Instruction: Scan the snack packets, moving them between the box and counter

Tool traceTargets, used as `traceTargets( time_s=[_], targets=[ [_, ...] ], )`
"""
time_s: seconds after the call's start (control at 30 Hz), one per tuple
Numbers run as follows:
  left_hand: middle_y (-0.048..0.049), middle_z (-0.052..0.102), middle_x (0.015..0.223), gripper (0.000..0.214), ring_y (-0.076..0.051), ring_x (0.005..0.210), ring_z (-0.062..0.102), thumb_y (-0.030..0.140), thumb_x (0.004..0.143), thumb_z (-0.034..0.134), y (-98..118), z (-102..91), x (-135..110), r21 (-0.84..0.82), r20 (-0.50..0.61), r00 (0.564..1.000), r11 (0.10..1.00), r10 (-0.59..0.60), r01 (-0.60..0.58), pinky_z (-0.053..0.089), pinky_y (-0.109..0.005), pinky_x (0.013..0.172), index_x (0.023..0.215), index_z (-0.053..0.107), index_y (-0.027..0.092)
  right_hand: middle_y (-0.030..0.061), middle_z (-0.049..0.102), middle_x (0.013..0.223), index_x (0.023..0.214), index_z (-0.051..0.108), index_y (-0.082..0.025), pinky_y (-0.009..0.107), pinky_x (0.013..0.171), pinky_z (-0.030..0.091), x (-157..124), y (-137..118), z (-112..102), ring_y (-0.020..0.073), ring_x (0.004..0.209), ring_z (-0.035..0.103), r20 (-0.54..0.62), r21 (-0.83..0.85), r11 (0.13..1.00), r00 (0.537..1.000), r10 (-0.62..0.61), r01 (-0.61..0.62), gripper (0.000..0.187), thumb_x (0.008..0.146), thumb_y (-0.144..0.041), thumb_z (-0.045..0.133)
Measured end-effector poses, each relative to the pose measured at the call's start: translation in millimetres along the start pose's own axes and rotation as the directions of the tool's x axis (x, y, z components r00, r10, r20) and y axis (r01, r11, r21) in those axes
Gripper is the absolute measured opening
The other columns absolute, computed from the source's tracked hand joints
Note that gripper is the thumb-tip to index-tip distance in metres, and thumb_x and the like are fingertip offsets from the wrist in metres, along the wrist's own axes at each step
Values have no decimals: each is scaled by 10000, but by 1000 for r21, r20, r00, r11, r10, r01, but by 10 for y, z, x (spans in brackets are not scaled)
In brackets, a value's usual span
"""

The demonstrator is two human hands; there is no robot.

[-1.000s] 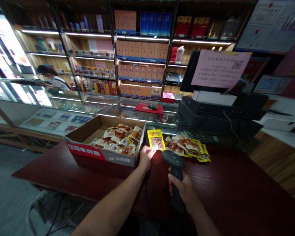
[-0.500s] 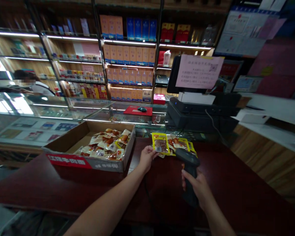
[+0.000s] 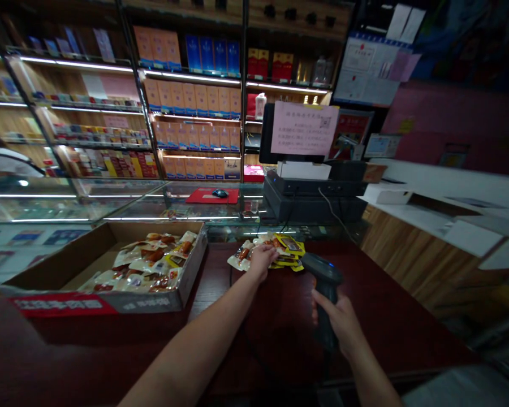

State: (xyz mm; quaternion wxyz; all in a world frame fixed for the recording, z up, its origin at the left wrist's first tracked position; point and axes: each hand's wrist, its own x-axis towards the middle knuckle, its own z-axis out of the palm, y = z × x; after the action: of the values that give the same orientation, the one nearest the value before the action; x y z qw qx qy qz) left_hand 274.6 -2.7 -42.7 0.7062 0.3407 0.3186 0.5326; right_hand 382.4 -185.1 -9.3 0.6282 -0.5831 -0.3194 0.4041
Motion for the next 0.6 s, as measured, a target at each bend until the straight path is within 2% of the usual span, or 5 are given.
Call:
traceTargets(
  time_s=[0.17, 0.33, 0.47, 0.6],
  targets=[
    [-56, 646, 685, 145, -115, 645, 643, 87, 604, 717, 78, -129, -103, -11, -10, 999, 999, 42, -42, 518, -231, 686, 696, 605, 89, -59, 546, 474, 899, 555, -164, 235, 340, 422, 32, 66, 71, 114, 355, 490, 45, 7, 1000, 999, 7, -8, 490, 554, -453, 750],
    [-54, 644, 664, 172, -126, 625, 641, 131, 582, 736, 317, -380, -287, 26, -52, 993, 994, 105, -103, 518, -241, 656, 687, 605, 93, -66, 553, 494, 925, 536, -167, 233, 343, 417, 44, 155, 259, 116, 367, 498, 152, -16, 999, 988, 39, -37, 504, 565, -446, 751],
    [-61, 643, 666, 228, -139, 637, 635, 196, 572, 753, 665, -734, -470, 124, -65, 973, 970, 220, -211, 516, -267, 662, 720, 611, 97, -62, 547, 485, 872, 534, -169, 237, 352, 416, -8, 202, 532, 118, 365, 498, 245, -41, 999, 969, 36, -27, 445, 587, -445, 736],
    [-69, 648, 725, 248, -157, 681, 633, 286, 606, 720, 1178, -1188, -602, 279, -108, 944, 921, 312, -273, 511, -289, 662, 747, 613, 112, -58, 548, 498, 903, 536, -166, 236, 346, 414, -42, 268, 830, 119, 365, 501, 329, -67, 997, 942, 66, -47, 462, 594, -455, 722]
  ],
)
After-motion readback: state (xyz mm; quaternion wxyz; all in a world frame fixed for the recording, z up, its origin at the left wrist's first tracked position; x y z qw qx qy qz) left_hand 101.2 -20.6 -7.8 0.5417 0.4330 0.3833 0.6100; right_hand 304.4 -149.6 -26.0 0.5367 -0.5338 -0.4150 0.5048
